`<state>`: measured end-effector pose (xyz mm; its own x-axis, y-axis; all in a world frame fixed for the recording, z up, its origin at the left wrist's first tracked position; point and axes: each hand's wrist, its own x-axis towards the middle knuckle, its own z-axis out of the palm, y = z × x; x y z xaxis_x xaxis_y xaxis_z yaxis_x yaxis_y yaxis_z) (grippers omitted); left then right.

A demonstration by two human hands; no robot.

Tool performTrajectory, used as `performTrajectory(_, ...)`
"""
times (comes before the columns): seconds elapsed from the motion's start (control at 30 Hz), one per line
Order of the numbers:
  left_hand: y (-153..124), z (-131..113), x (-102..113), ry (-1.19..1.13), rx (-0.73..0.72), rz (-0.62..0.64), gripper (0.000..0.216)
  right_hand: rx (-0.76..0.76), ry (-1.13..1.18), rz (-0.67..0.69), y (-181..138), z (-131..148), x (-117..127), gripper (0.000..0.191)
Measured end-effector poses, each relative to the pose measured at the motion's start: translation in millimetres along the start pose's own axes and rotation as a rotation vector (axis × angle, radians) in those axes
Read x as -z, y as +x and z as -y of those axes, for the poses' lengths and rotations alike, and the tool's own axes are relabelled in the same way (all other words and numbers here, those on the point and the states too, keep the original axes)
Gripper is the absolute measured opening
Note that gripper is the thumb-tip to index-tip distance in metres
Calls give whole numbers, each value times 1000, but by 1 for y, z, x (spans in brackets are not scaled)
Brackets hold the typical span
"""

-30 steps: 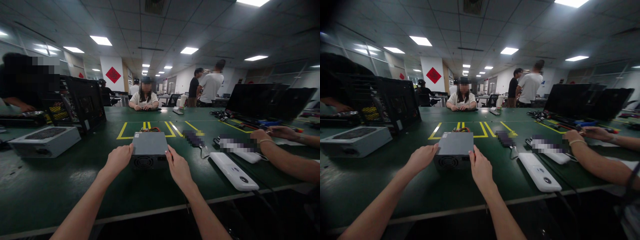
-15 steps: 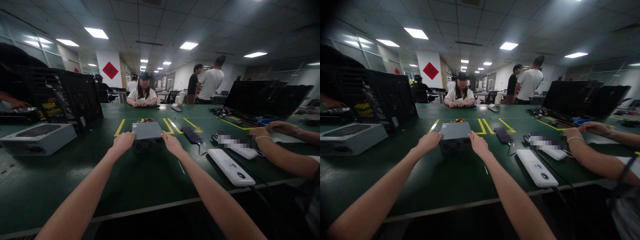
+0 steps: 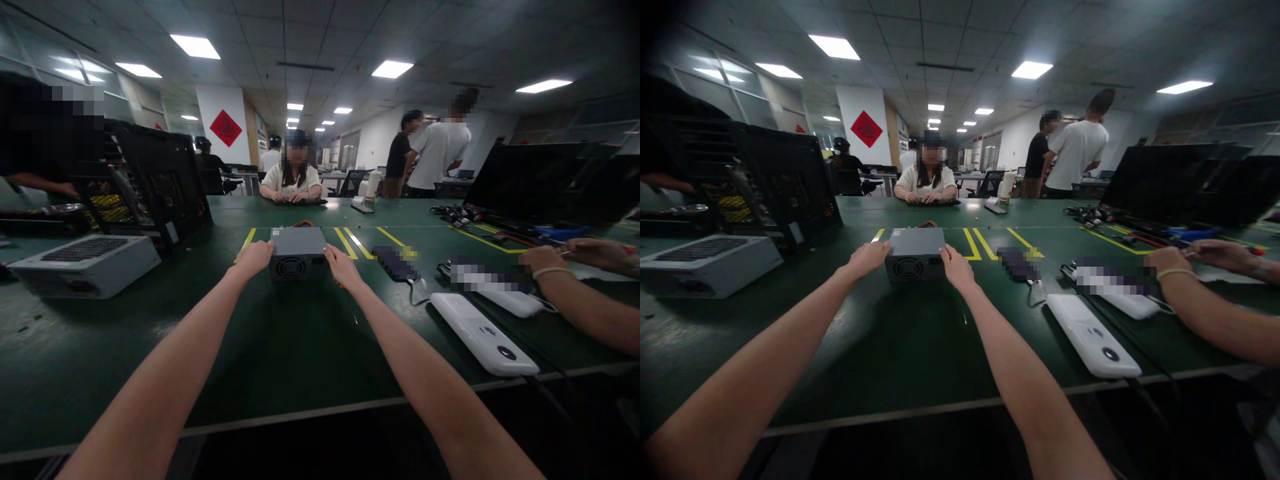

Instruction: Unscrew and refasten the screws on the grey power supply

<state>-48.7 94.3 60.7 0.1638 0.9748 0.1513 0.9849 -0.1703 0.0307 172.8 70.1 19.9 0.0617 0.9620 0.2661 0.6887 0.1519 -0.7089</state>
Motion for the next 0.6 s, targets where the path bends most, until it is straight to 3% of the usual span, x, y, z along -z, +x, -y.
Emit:
performTrajectory(0.2,1,8,-5,-102,105,-57,49,-79,200,6,2,-7,-4,50)
performTrajectory(0.3,-15,12,-6,-192,176,-188,55,-155,321,-6,5,-19,2,48)
performTrajectory(0.37,-29,7,-7,-483,121,-388,47,-203,400,-48,7,-28,8,43)
performTrajectory(0.4,-36,1,-8,-628,66,-393,45,-225,438,-72,8,-32,10,40)
performTrajectory(0.5,-51,-26,-13,-1042,-74,-66,43,-270,533,-125,10,-39,14,33)
performTrajectory(0.6,-54,-54,-25,-1279,-148,244,42,-281,596,-140,8,-39,14,30)
